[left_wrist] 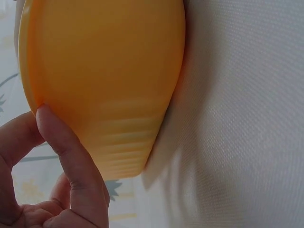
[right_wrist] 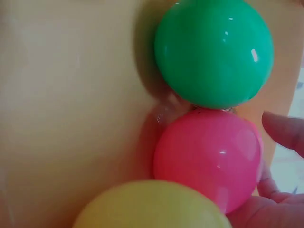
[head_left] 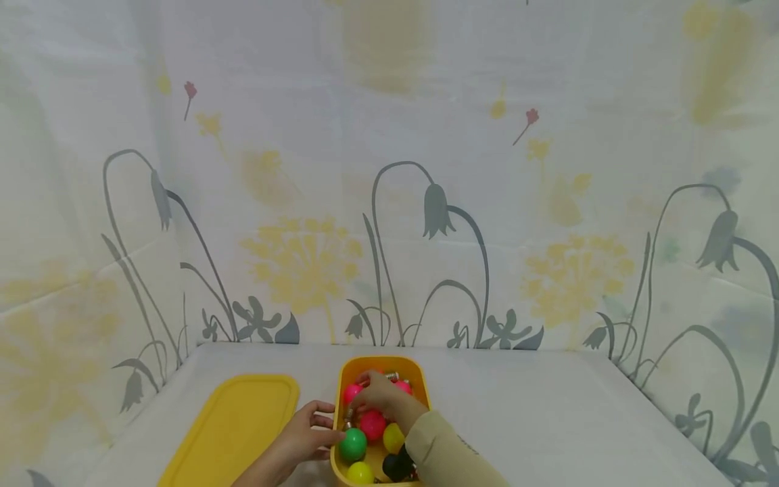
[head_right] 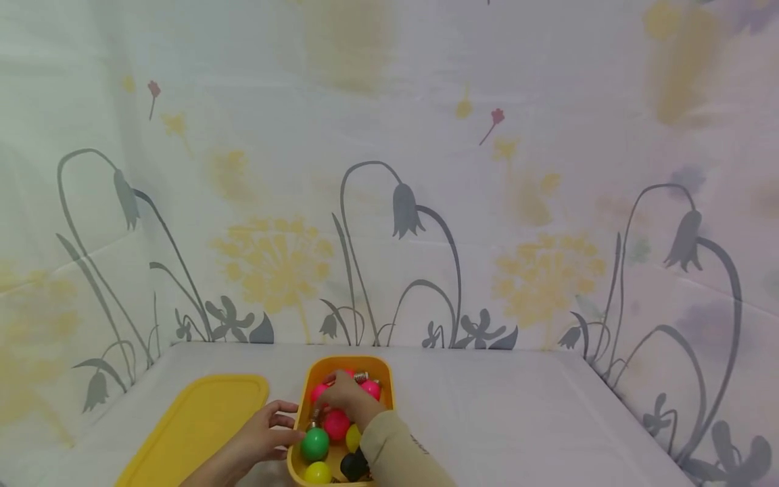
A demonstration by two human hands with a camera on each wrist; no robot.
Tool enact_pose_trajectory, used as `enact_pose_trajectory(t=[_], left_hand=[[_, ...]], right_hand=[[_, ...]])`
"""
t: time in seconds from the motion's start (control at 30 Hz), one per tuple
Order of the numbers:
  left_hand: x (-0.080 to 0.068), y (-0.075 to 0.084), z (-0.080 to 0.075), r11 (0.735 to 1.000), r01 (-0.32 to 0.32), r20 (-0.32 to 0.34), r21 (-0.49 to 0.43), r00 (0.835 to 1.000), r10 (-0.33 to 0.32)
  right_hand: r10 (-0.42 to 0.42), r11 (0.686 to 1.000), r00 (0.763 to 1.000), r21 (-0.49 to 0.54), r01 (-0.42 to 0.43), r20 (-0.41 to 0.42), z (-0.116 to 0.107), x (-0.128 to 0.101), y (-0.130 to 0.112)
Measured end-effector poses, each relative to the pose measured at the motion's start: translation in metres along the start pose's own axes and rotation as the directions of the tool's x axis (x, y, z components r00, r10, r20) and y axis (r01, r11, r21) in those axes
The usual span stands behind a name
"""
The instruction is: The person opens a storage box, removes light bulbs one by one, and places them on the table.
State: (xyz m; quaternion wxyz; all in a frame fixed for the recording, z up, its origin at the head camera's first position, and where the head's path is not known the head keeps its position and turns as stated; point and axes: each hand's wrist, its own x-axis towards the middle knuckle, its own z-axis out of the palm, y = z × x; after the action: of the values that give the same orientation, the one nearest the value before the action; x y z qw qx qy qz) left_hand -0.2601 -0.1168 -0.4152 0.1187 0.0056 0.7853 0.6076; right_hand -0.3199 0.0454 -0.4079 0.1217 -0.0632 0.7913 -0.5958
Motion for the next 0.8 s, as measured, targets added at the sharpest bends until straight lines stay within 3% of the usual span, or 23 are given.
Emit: enact_pose_trajectory(t=[0.23,0.43,0.8], left_hand=[[0.002,-0.005,0.005,0.998,-0.052,0.063,-0.043,0.997,0.055],[0.001,-0.006,0.000,0.999,-0.029,0.043,-0.027,0.999,0.030],[0.002,-0.007,-0.002,0.999,0.016,0.012,-0.050,1.000,-0.015]], right_hand=[[0.018,0.995,0.999,-0.098,-0.023,-0.042,-0.013,-0.003,0.006],[-0.009,0.999,0.999,-0.032,0.010,0.040,-0.017,-0.004,-0.002],[-0.041,0.998,0.994,0.049,0.036,0.101,-0.033,-0.018,-0.019]])
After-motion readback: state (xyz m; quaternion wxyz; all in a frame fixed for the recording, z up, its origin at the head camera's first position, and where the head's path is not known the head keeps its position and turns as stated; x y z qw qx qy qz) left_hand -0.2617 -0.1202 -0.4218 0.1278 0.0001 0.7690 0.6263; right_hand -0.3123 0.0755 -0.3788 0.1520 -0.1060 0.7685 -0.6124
